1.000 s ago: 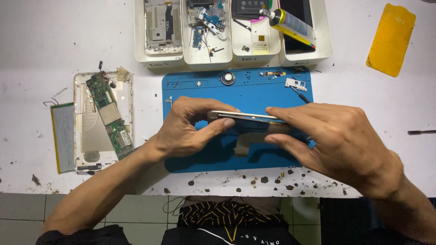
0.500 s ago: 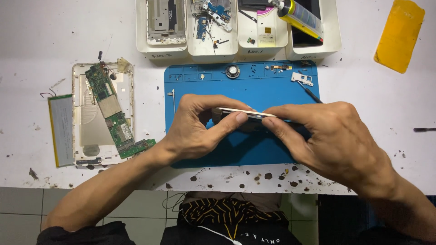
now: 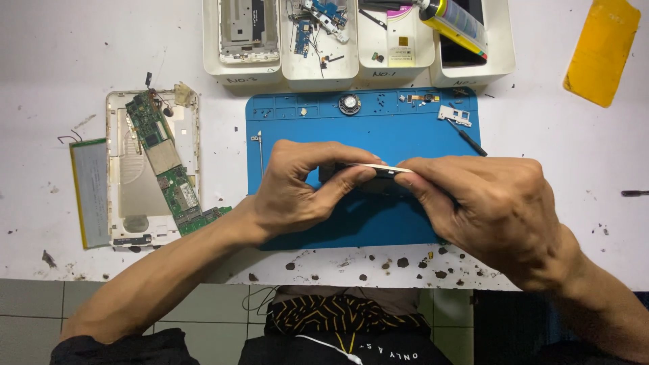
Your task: Replace a mobile device screen by peeling off the adhesive backing and pressing the screen into the frame
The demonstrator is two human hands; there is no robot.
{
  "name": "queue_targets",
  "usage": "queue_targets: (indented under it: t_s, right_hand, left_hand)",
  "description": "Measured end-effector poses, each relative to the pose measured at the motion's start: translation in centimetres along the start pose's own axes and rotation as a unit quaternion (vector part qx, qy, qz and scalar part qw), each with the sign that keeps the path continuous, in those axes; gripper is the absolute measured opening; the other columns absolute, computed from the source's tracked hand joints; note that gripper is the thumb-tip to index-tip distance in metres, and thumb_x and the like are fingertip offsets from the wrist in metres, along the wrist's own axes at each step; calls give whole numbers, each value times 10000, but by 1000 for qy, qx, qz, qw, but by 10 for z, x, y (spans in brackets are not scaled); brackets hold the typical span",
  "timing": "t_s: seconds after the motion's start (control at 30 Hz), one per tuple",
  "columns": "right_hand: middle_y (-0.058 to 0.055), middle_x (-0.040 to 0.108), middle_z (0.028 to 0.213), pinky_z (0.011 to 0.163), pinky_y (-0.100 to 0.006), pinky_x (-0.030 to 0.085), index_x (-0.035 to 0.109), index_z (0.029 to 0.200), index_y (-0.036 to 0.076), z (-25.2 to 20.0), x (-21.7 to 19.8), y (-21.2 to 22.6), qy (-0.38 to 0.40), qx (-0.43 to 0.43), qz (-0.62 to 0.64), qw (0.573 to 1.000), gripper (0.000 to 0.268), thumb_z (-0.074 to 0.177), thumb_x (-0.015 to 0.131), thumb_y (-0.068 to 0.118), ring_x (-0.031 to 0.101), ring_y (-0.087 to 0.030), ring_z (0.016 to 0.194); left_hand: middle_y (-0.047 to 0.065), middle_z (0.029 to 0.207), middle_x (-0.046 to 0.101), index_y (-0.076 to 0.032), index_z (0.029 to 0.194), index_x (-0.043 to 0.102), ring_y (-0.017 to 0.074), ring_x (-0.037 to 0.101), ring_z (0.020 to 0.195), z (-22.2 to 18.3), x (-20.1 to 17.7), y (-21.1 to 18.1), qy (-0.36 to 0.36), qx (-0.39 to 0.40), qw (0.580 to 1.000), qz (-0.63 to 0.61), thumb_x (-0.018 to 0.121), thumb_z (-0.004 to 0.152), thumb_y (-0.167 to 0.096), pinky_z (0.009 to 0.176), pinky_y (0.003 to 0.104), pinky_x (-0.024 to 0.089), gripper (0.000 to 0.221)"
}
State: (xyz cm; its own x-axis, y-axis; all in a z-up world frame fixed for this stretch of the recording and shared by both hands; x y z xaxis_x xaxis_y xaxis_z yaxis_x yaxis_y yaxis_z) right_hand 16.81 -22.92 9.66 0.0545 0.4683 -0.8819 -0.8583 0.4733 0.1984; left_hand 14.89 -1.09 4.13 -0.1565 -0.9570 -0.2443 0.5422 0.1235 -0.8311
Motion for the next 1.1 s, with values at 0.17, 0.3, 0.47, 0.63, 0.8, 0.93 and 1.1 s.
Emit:
queue_targets:
  t_s: [0.17,0.3,0.47,0.63,0.8,0.93,1.1]
  right_hand:
    - [-122,783,1032,714,-386,601,713,1250,18,-1,-12,-10,48,-28,-11,998,413,946,759,294,752,-248,842]
    - [-117,770,1110,760,-418,624,621,1376,61,-11,-27,-28,136,-24,-5,990,601,865,768,343,756,-247,878]
    - [-78,774,961,591,-365,576,602,1358,56,-15,-28,-47,137,-28,103,985,551,861,776,220,682,-206,630]
    - [-80,792,1055,732,-283,634,708,1180,27,-36,-8,-63,33,-5,153,988,414,817,831,184,785,-180,807]
    - [-193,759,872,639,-300,654,713,923,-85,-42,15,-69,-83,16,286,954,228,755,793,47,774,-270,691]
    - [-200,753,871,634,-303,659,700,908,-84,-48,21,-73,-100,11,297,950,211,757,775,43,773,-280,684]
    - [-189,745,857,618,-289,613,709,934,-79,-55,28,-78,-103,65,289,950,204,765,754,26,747,-263,669]
  left_hand:
    - [104,1089,775,-34,1211,671,104,615,665,-3,-6,13,30,6,999,18,691,1017,-75,608,216,516,200]
    - [149,1167,761,-26,1246,652,240,781,995,2,-20,14,61,33,996,48,666,1020,-59,803,282,648,228]
    - [150,982,768,31,1128,698,248,734,828,14,-33,-3,83,87,990,78,685,993,-27,745,324,613,147]
    - [165,990,768,38,1110,708,283,737,877,13,-37,-9,107,119,979,129,715,972,-14,764,339,645,147]
    - [174,1036,767,44,1184,676,280,744,883,13,-42,-12,139,97,979,114,680,978,23,797,355,640,207]
    - [166,998,765,39,1129,700,279,734,867,11,-38,-10,116,96,980,132,701,963,27,770,340,640,166]
    - [130,898,725,-4,1069,735,269,684,840,8,-35,-12,50,91,983,152,713,959,-6,707,343,577,112]
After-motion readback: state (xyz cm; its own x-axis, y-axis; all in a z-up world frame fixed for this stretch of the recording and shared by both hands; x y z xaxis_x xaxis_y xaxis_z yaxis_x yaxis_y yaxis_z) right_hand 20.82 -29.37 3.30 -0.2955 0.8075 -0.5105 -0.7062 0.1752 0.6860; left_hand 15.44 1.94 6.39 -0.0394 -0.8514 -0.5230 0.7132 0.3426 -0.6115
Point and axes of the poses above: each hand's wrist, its own z-axis towards the middle knuckle, its own x-axis out of the palm, y = z × x, the point moved 2 cm from there along z, towards the middle knuckle
